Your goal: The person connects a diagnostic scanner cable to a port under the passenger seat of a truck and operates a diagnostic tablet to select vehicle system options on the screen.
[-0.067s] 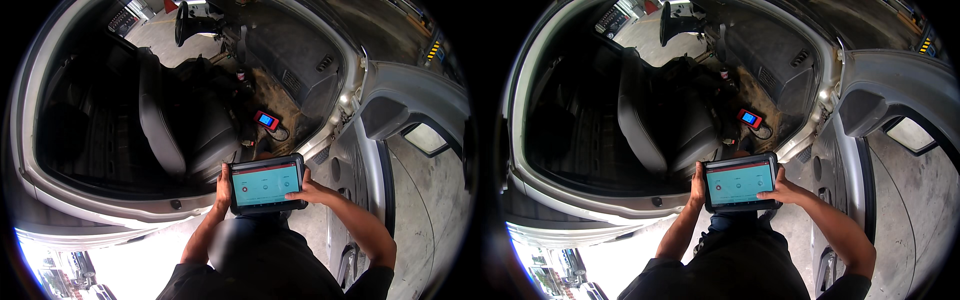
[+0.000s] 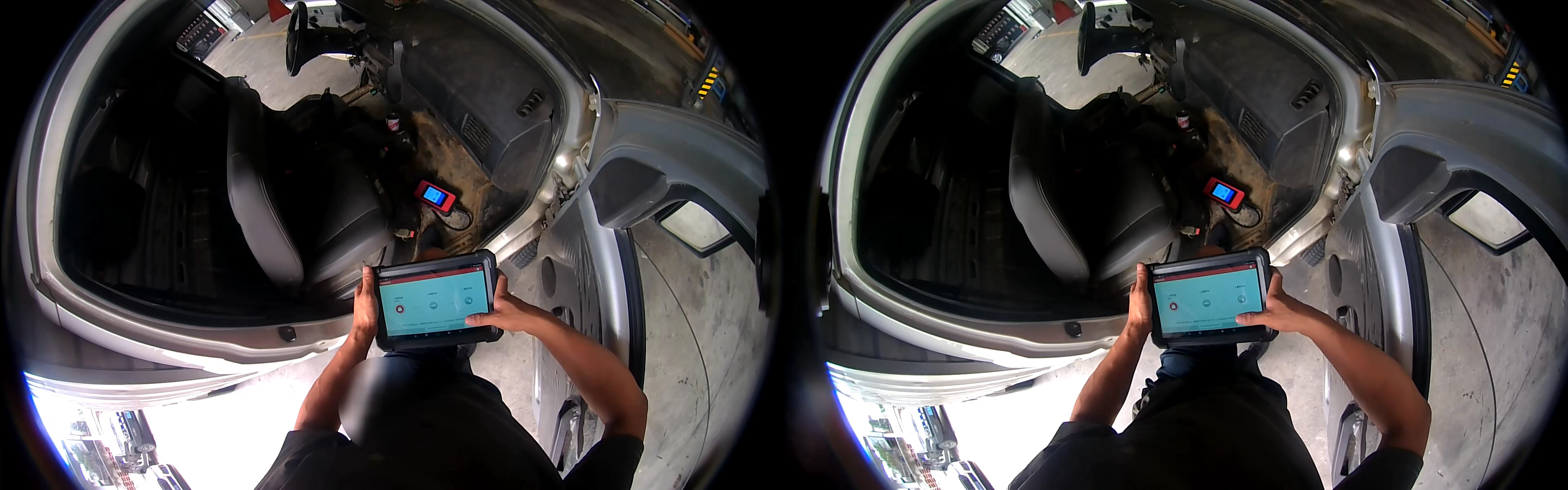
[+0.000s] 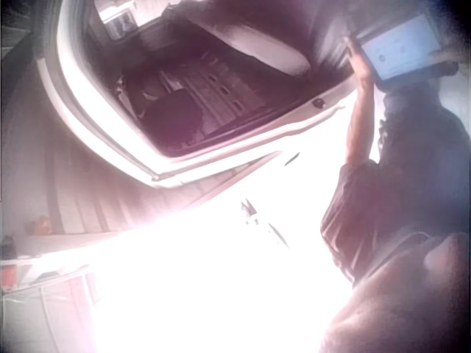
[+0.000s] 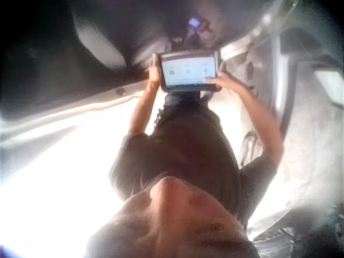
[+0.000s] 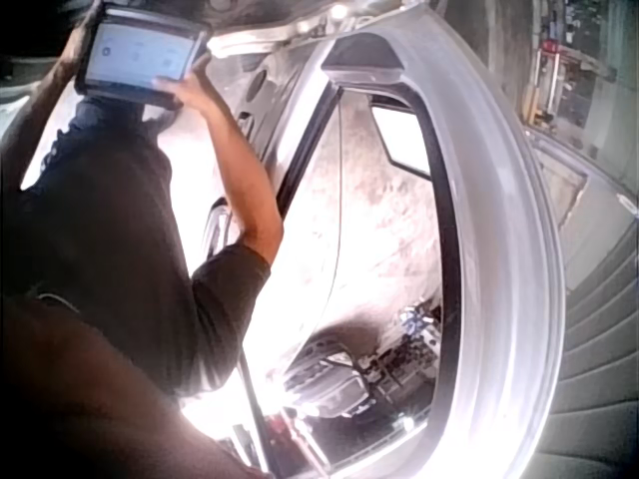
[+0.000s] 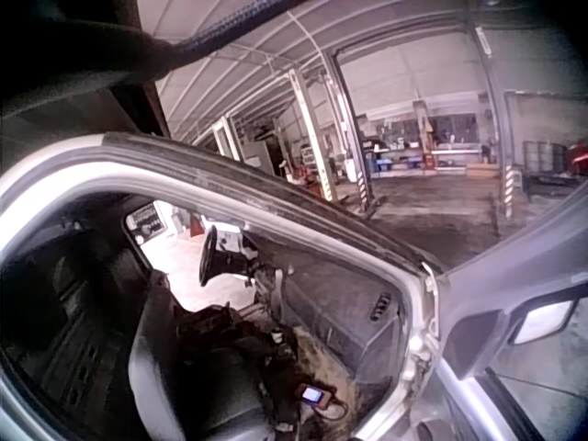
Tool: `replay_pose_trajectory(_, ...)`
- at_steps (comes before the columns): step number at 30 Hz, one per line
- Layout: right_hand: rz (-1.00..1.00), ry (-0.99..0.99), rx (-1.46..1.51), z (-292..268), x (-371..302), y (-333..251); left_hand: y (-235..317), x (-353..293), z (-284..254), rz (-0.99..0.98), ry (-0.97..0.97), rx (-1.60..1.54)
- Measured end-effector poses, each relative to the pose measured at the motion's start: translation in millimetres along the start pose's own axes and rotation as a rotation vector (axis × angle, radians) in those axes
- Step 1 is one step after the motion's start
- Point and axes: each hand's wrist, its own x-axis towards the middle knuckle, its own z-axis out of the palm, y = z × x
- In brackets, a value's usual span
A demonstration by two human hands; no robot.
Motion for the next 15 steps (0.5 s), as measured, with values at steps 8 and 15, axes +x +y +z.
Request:
replay_pose_trajectory(8,0.047,-0.038,-0.016,-2.1,-0.3,-4.9,-9.3,6.1,-6.6,-0.03,0.01,0.013)
replay_pose_trajectory(15,-0.016,-0.026,-0.054,-0.2,1.0,2.2,-1.4,0.0,-2.2,-0.022,0.012,0.018)
